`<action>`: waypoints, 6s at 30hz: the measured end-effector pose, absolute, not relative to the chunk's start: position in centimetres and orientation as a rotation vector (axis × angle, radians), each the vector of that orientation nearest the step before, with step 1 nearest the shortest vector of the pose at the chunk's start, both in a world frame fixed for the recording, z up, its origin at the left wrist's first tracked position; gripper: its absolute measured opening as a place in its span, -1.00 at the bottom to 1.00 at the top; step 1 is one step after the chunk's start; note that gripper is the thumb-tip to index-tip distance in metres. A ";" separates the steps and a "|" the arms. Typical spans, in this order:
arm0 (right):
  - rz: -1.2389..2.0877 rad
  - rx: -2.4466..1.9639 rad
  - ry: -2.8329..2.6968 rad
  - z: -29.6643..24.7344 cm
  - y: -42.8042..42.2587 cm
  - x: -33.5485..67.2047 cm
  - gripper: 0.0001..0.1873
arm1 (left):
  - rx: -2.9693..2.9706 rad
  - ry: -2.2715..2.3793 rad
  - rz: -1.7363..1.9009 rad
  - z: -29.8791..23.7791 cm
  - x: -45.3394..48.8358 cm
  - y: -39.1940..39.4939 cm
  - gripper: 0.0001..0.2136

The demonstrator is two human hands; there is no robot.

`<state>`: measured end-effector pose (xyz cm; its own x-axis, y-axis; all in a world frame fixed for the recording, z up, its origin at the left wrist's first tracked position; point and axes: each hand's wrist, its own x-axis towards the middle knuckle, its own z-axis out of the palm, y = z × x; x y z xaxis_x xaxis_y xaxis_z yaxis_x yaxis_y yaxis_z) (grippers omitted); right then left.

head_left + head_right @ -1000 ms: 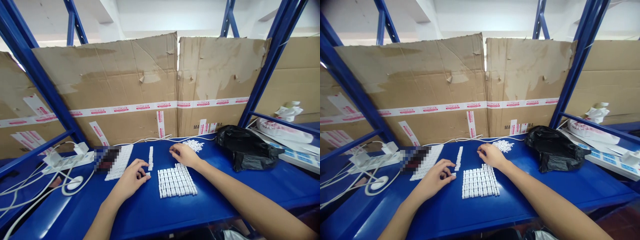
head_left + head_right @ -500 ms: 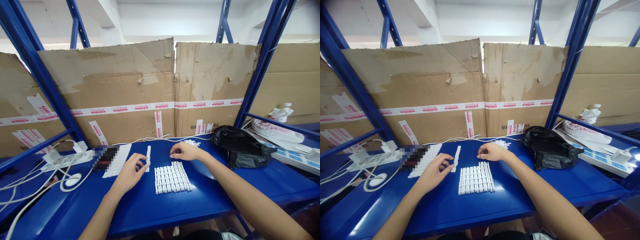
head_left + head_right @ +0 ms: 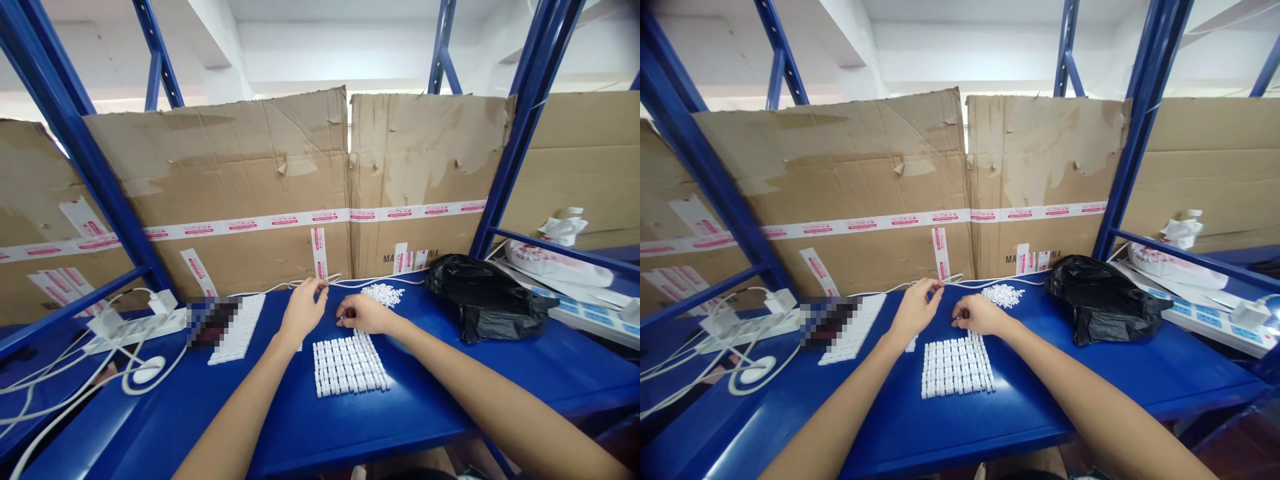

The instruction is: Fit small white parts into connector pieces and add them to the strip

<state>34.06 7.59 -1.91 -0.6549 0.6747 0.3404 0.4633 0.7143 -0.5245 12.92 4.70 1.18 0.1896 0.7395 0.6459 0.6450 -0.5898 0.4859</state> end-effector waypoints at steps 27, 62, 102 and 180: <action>-0.121 -0.789 -2.096 -0.6 4.5 31.5 -0.84 | 0.731 0.759 1.210 -0.5 13.4 4.0 -0.93; 0.266 -1.070 -2.035 0.0 4.9 32.0 -0.89 | 1.872 1.174 1.474 -0.7 14.3 2.3 -0.69; -0.131 -1.540 -2.068 0.4 8.3 37.4 -0.78 | 1.806 1.194 1.637 1.6 13.7 1.4 -0.73; 0.056 -0.687 -2.143 0.0 5.4 33.5 -0.79 | 0.940 0.820 1.286 -1.0 14.1 3.8 -0.78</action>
<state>33.48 5.39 -0.02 -0.4769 0.4929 0.7277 0.4540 0.8471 -0.2762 14.10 3.78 -1.01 0.1167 0.9931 0.0119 -0.4075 0.0369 0.9124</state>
